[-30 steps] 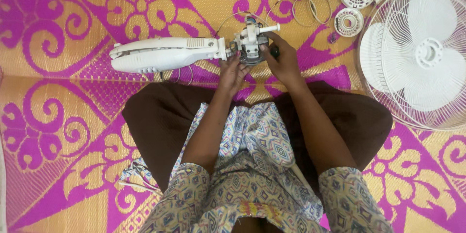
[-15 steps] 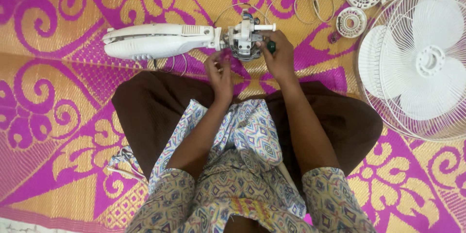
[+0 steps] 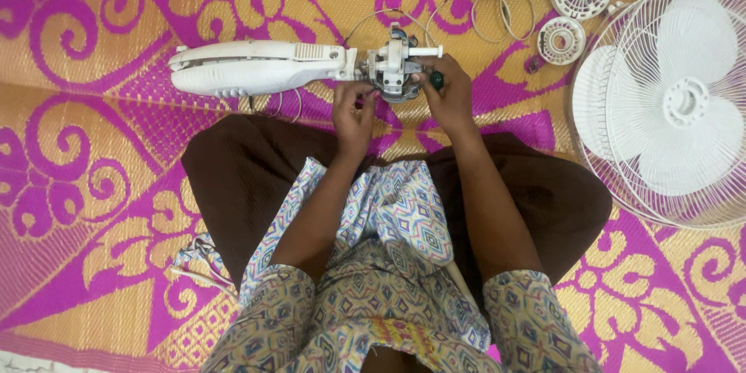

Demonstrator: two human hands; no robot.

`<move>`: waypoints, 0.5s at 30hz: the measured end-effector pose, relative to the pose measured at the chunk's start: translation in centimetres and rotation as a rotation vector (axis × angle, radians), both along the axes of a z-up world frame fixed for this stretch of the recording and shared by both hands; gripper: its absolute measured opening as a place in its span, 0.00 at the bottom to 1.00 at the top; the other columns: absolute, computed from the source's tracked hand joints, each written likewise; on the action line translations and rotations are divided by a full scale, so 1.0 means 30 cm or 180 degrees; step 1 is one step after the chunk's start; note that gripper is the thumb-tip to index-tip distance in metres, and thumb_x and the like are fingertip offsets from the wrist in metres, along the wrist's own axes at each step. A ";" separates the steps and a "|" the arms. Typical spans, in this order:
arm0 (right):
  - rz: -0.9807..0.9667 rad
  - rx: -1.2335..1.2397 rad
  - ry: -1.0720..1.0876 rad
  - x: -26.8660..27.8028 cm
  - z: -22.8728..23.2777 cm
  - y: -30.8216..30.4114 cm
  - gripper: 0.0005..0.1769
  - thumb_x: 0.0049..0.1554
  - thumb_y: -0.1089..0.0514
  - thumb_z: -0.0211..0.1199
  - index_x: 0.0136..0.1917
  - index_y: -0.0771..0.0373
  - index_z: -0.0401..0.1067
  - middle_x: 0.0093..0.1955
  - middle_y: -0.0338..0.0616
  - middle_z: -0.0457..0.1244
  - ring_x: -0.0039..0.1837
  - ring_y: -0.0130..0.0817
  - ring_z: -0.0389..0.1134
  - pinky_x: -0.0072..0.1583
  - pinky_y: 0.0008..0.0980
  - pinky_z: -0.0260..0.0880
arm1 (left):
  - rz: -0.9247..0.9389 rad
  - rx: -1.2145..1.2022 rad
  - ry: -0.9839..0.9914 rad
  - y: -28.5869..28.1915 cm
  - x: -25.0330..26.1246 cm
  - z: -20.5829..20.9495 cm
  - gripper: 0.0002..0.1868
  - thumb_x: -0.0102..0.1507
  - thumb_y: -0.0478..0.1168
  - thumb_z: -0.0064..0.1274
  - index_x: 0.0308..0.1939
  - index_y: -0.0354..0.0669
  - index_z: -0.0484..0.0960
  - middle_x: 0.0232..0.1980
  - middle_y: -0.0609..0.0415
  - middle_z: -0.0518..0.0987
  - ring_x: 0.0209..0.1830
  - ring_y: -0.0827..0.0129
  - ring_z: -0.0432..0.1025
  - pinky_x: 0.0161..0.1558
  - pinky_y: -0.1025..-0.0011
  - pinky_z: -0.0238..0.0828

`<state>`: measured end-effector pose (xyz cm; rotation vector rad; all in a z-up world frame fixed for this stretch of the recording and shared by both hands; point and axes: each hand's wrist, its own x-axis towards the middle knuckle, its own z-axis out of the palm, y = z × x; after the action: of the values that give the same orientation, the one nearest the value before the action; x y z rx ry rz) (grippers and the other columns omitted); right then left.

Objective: The person sits on a mat and uses a screwdriver to tighten screws on the motor housing of a disassembled electric fan. The fan blade and cage are visible nearby, but the person only works on the motor unit.

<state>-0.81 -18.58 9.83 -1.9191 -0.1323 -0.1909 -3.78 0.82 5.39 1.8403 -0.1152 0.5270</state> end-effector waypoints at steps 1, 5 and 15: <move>0.0000 -0.0060 -0.0039 0.000 0.001 0.000 0.12 0.62 0.63 0.70 0.59 0.66 0.77 0.44 0.42 0.61 0.45 0.28 0.62 0.46 0.30 0.62 | -0.0019 -0.0016 -0.0061 0.001 0.002 -0.001 0.06 0.65 0.26 0.57 0.45 0.35 0.81 0.47 0.50 0.77 0.46 0.65 0.74 0.48 0.70 0.74; 0.0077 0.0205 0.0266 -0.002 0.005 0.003 0.13 0.62 0.63 0.68 0.60 0.64 0.77 0.49 0.42 0.64 0.50 0.28 0.66 0.50 0.29 0.68 | -0.0098 -0.0140 0.0037 -0.001 0.013 -0.002 0.06 0.65 0.26 0.56 0.44 0.35 0.83 0.46 0.49 0.78 0.44 0.64 0.75 0.45 0.72 0.75; 0.0071 0.0115 0.0187 -0.005 0.002 0.003 0.13 0.61 0.63 0.69 0.60 0.62 0.78 0.50 0.43 0.64 0.50 0.29 0.67 0.50 0.29 0.68 | -0.0185 0.0718 -0.0284 0.014 0.008 0.095 0.06 0.64 0.25 0.54 0.44 0.35 0.79 0.44 0.45 0.78 0.45 0.54 0.75 0.47 0.61 0.74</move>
<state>-0.97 -18.49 9.91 -1.8844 -0.1103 -0.1210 -3.52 1.25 8.22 2.0260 -0.2977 0.5741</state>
